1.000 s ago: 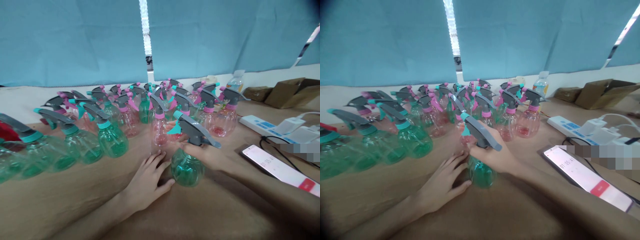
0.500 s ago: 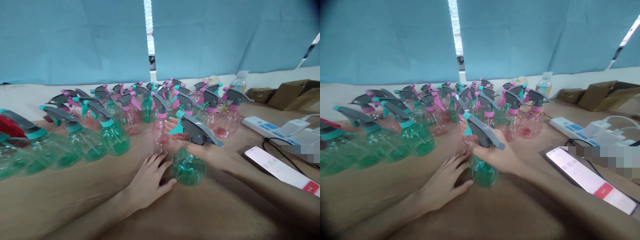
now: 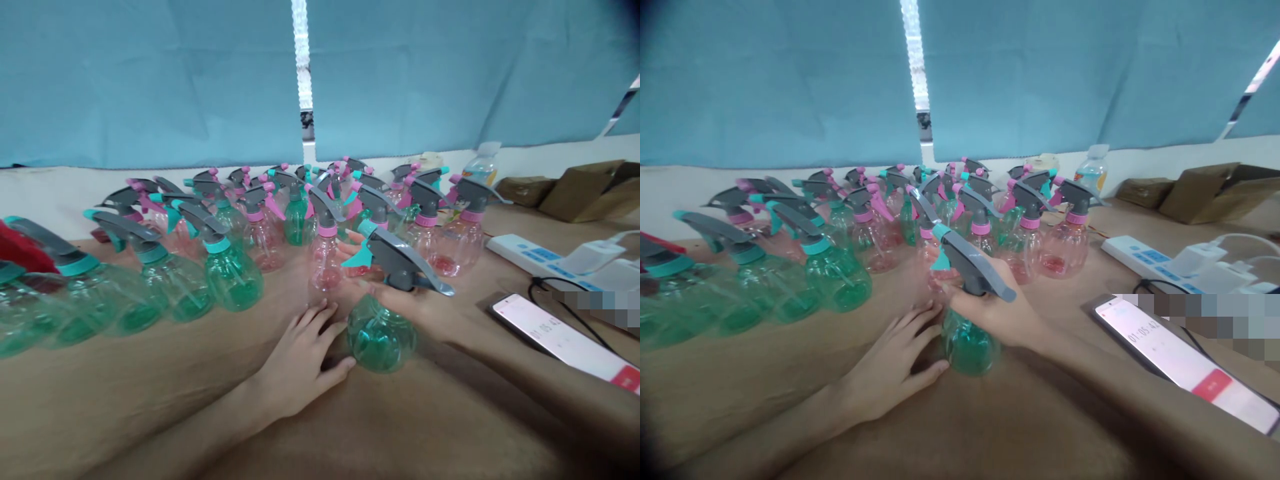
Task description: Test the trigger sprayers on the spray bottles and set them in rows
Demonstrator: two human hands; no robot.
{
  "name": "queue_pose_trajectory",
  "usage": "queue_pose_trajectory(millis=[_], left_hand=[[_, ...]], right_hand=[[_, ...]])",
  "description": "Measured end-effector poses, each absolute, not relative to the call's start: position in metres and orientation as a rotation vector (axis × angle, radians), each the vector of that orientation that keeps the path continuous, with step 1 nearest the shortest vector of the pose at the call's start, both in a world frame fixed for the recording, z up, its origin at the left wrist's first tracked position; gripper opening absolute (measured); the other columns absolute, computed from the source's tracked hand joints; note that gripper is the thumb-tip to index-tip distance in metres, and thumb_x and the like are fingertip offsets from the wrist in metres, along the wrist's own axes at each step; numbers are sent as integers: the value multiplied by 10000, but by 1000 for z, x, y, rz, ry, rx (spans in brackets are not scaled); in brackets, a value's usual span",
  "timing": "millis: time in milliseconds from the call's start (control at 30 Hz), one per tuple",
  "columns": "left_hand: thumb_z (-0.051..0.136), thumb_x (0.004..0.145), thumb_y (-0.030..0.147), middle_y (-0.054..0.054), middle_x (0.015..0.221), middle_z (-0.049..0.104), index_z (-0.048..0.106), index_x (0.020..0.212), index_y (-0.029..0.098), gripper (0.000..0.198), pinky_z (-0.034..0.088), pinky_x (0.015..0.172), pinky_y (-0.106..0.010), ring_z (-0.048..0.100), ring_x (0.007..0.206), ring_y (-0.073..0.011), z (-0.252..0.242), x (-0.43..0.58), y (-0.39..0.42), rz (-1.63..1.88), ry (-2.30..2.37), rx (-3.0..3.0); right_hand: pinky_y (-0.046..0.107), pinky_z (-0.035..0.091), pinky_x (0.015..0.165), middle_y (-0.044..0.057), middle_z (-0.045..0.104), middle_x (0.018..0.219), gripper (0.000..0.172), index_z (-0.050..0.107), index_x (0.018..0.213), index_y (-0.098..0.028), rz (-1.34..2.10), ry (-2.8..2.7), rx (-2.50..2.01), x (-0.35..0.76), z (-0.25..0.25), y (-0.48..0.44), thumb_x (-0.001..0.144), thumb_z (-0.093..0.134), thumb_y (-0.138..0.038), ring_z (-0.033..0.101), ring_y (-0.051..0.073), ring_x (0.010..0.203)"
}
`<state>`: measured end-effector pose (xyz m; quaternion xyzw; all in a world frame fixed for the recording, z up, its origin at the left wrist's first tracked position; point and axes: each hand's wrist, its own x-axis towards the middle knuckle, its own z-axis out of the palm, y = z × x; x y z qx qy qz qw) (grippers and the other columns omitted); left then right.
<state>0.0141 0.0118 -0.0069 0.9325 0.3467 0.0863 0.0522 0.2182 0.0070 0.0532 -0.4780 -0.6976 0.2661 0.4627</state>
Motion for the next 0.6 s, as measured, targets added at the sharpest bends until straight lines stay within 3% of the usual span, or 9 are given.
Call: queue_pose_trajectory(millis=[333,600], left_hand=[[506,908,460,-122,1410,410,473,1287,170,479,273,1050,-480,314,1314,-289,-7,14,12,284,1050,2838],[501,908,463,-119,1409,413,466,1292,177,480,271,1050,-488,317,1314,-290,-8,14,12,290,1044,2846]], right_hand=[[323,484,576,-18,526,559,134,587,691,-252,663,-1739,-1147,218,52,7,786,545,-337,566,185,612],[319,481,603,-30,526,586,95,527,674,-235,759,-1691,-1164,216,60,8,750,578,-260,549,166,600]])
